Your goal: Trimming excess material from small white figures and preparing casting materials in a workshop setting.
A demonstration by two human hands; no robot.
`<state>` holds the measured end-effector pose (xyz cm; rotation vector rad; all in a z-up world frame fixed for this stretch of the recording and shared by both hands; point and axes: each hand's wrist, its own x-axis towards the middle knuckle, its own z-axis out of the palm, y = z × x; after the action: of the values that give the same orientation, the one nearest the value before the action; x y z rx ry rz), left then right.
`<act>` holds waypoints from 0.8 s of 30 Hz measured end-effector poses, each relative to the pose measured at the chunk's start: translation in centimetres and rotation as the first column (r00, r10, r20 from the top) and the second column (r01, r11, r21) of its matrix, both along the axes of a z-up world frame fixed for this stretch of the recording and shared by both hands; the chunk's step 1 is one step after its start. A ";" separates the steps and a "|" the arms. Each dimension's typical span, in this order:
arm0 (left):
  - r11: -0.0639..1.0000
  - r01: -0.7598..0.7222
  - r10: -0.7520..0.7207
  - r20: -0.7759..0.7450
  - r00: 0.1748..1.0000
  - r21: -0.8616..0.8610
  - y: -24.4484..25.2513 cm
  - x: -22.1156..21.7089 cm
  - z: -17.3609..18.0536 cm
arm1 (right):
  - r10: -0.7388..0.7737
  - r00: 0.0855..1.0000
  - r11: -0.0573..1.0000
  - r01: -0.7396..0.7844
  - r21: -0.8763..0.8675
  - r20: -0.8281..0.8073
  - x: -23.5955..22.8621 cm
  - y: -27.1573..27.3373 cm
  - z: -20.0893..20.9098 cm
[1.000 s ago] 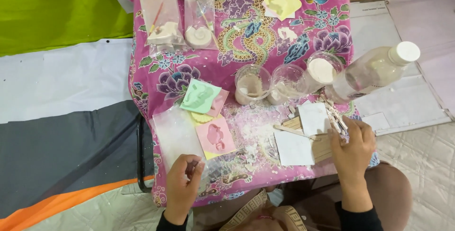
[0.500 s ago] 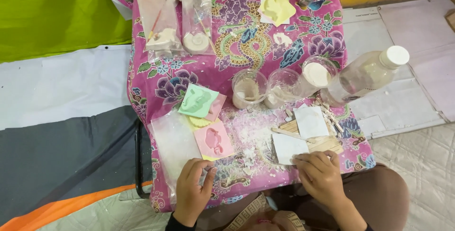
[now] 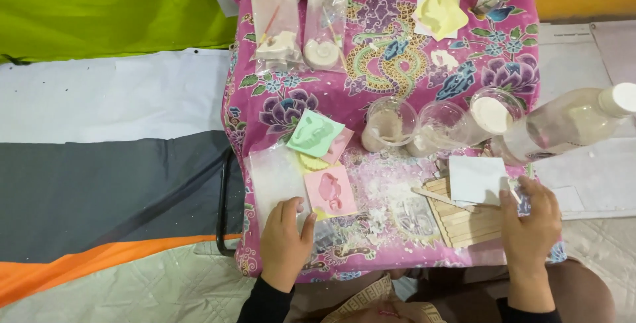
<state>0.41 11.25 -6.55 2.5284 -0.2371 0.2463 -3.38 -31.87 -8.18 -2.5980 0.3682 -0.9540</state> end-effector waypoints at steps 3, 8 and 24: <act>0.998 0.009 -0.012 0.047 0.999 0.056 -0.2 1.1 0.9 | 0.121 0.974 0.983 -0.090 -0.161 0.193 0.4 0.6 -1.3; 0.981 0.011 -0.006 -0.024 1.000 0.195 -0.8 3.9 1.4 | 0.433 0.900 0.890 -0.435 0.134 0.048 1.1 9.8 -2.0; 0.992 -0.003 0.037 -0.267 0.963 0.127 -0.7 5.5 0.5 | 0.721 0.647 0.633 -0.761 -0.146 -0.247 5.9 23.4 1.3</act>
<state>5.87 10.51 -6.01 2.6539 -0.1230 -0.1091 2.57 -8.44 -6.84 -2.6243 -0.8104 -0.4837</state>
